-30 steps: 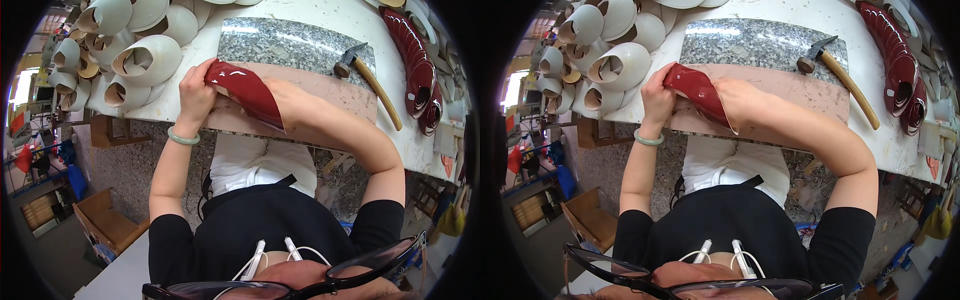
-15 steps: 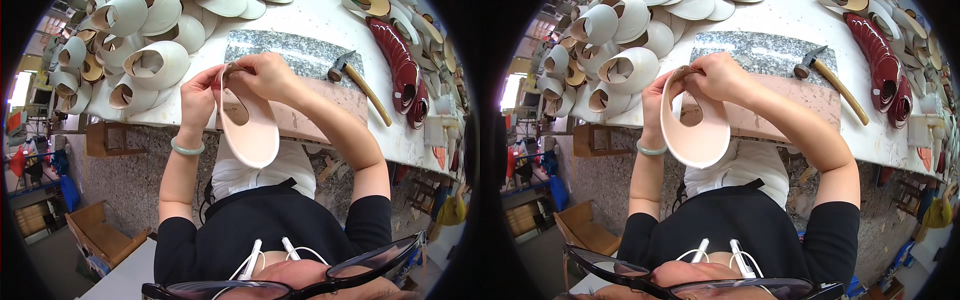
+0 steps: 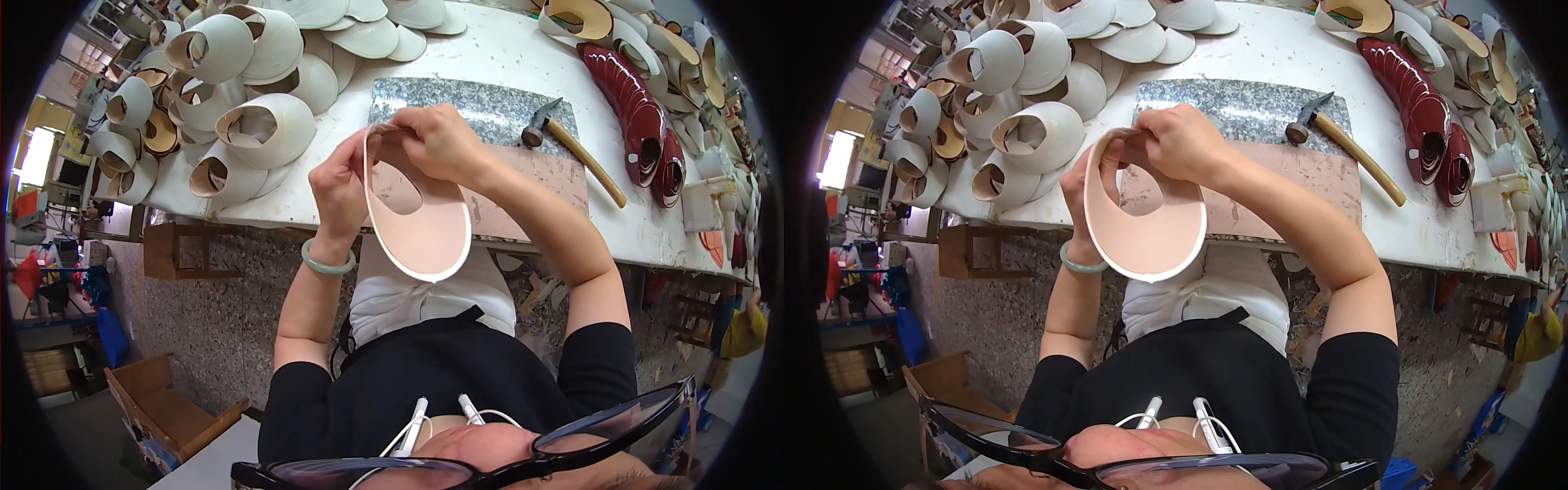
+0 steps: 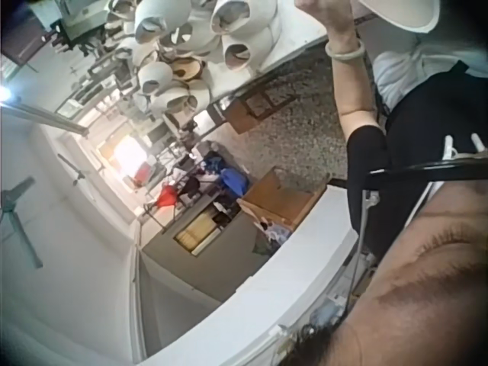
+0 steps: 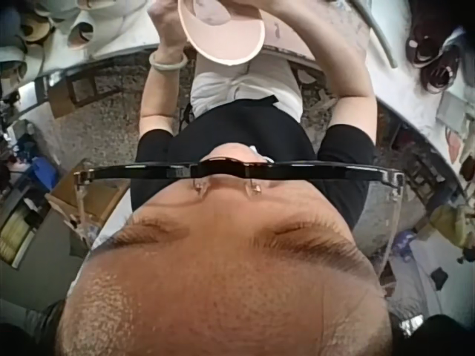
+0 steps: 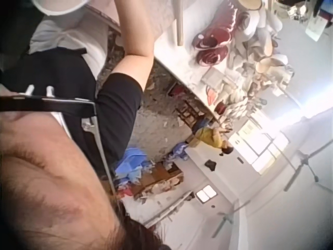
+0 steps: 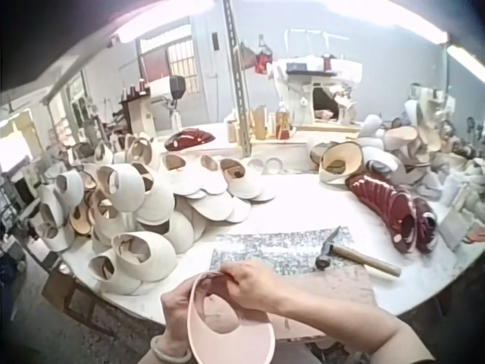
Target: The person aligns and fits linings into shoe pieces, presses the edges together by hand, and taps the inner surfaces using a hammer.
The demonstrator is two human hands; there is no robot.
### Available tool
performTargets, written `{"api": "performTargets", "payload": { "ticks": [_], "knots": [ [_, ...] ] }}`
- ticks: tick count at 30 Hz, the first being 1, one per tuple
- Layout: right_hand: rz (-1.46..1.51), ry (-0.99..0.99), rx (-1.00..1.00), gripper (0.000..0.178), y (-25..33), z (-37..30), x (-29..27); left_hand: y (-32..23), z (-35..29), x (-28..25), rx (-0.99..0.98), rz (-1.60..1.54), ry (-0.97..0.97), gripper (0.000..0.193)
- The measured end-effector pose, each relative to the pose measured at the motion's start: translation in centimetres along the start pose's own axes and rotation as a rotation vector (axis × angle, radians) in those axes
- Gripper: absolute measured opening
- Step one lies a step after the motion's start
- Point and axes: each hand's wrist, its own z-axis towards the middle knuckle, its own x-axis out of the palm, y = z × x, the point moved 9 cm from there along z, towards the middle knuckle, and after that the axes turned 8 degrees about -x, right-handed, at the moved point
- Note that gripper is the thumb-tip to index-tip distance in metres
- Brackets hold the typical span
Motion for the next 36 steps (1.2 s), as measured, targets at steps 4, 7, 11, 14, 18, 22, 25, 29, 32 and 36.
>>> {"api": "performTargets", "payload": {
  "ticks": [4, 7, 11, 14, 18, 22, 25, 29, 32, 36],
  "knots": [
    [-0.021, -0.242, -0.434, 0.025, 3.3, -1.2, -4.8, 0.2, 0.6, 1.0, -0.137, -0.398, 0.149, 0.041],
    [-0.247, -0.247, -0.729, 0.031, 7.1, -2.2, -7.2, 0.1, 0.4, 3.6, -0.552, -0.922, 0.545, 0.033],
    [-0.175, -0.465, -0.401, 0.037, 6.1, -3.2, -9.8, -4.2, 0.1, 5.1, -0.412, -0.984, 0.492, 0.028],
    [0.591, -0.374, 0.199, 0.023, 0.0, -5.0, -7.9, -4.6, -0.1, 5.3, -0.385, -0.996, 0.44, 0.027],
    [0.789, -0.187, 0.279, 0.027, 0.7, -5.9, -4.6, -4.2, -1.1, 6.1, -0.342, -0.865, 0.456, 0.027],
    [0.989, -0.282, 0.184, 0.026, 1.6, -6.4, -4.9, -4.5, -1.9, 6.8, -0.332, -0.976, 0.468, 0.025],
    [0.978, -0.273, 0.183, 0.026, 1.7, -6.8, -5.5, -4.5, -2.1, 7.4, -0.476, -1.03, 0.513, 0.022],
    [1.054, -0.202, 0.296, 0.027, -0.4, -7.2, -4.8, -4.6, -1.9, 7.0, -0.379, -0.971, 0.499, 0.021],
    [1.033, -0.196, 0.301, 0.027, 0.9, -6.6, -4.9, -4.9, -2.2, 6.7, -0.284, -0.854, 0.454, 0.02],
    [1.029, -0.22, 0.362, 0.022, 0.5, -7.0, -4.4, -4.6, -2.8, 6.8, -0.323, -1.007, 0.455, 0.02]
  ]
}}
